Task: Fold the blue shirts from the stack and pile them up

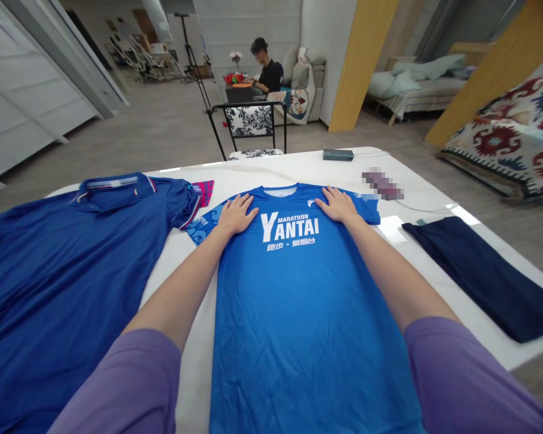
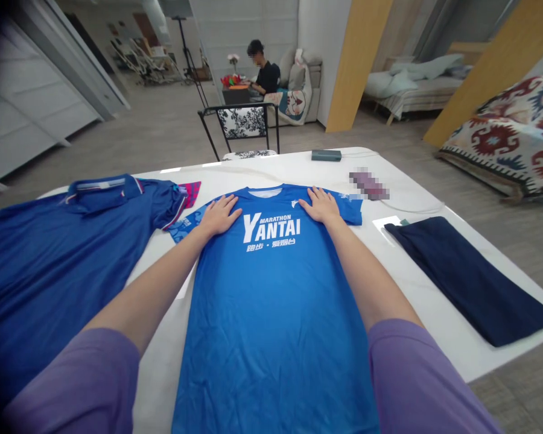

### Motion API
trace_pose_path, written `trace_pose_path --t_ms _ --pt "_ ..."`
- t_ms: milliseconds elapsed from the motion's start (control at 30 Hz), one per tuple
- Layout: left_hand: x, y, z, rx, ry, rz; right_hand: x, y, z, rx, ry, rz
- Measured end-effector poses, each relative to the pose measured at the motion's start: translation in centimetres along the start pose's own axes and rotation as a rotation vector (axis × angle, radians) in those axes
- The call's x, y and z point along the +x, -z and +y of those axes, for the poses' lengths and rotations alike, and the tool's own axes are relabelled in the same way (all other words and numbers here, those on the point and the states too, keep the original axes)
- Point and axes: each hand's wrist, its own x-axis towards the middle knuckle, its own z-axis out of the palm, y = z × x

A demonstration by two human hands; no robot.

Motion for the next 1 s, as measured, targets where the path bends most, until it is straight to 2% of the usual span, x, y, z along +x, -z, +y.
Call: trace_pose_path --t_ms 67,133,200,233,267,333,433,533,600,667,733,833,900,933,1000 --pt "2.3 0.2 0.0 0.032 -0.009 0.015 1.6 0.3 -1.0 -0.042 -0.012 0.008" --pt "3.3 1.0 1.0 0.055 -0.048 0.071 2.2 1.2 -2.2 -0.09 -0.012 0.067" --pt "2.3 2.3 2.7 0.045 -0.099 0.174 0.9 2.5 -3.2 -0.106 0.014 0.169" --pt "0.7 3.0 3.7 0.028 -0.12 0.22 -0.6 3.3 -3.6 -0.102 0.042 0.212" --pt "-1.5 3.8 4.6 0.008 -0.138 0.248 -2.9 4.0 -3.9 -0.096 0.076 0.236" --pt "-8.1 5.2 6.4 -0.018 -0.183 0.234 -9.8 5.0 -4.1 -0.093 0.162 0.22" --pt "-21.0 6.0 8.3 -0.041 -0.284 0.11 -23.8 4.8 -3.5 -0.113 0.264 0.139" --pt "-33.0 5.4 9.8 -0.088 -0.292 0.004 -37.3 2.5 -2.4 -0.107 0.22 0.115" --pt "-38.7 4.6 10.8 -0.134 -0.273 -0.034 -43.6 0.8 -1.7 -0.092 0.162 0.107" --pt "-42.0 4.1 11.6 -0.182 -0.268 -0.051 -47.4 -0.1 -1.4 -0.08 0.104 0.113" --pt "-43.1 4.2 12.0 -0.233 -0.263 -0.053 -49.2 0.1 -2.1 -0.072 0.051 0.142" --pt "-41.0 5.7 10.4 -0.314 -0.177 -0.009 -50.5 2.2 -6.0 -0.016 0.024 0.243" --pt "-37.4 7.6 7.6 -0.355 0.011 0.07 -51.5 3.5 -11.0 0.063 0.086 0.289" --pt "-35.2 8.6 5.8 -0.374 0.156 0.112 -52.2 3.9 -14.1 0.105 0.145 0.279" --pt "-30.4 10.6 1.8 -0.369 0.331 0.155 -53.6 3.9 -20.6 0.173 0.302 0.172"
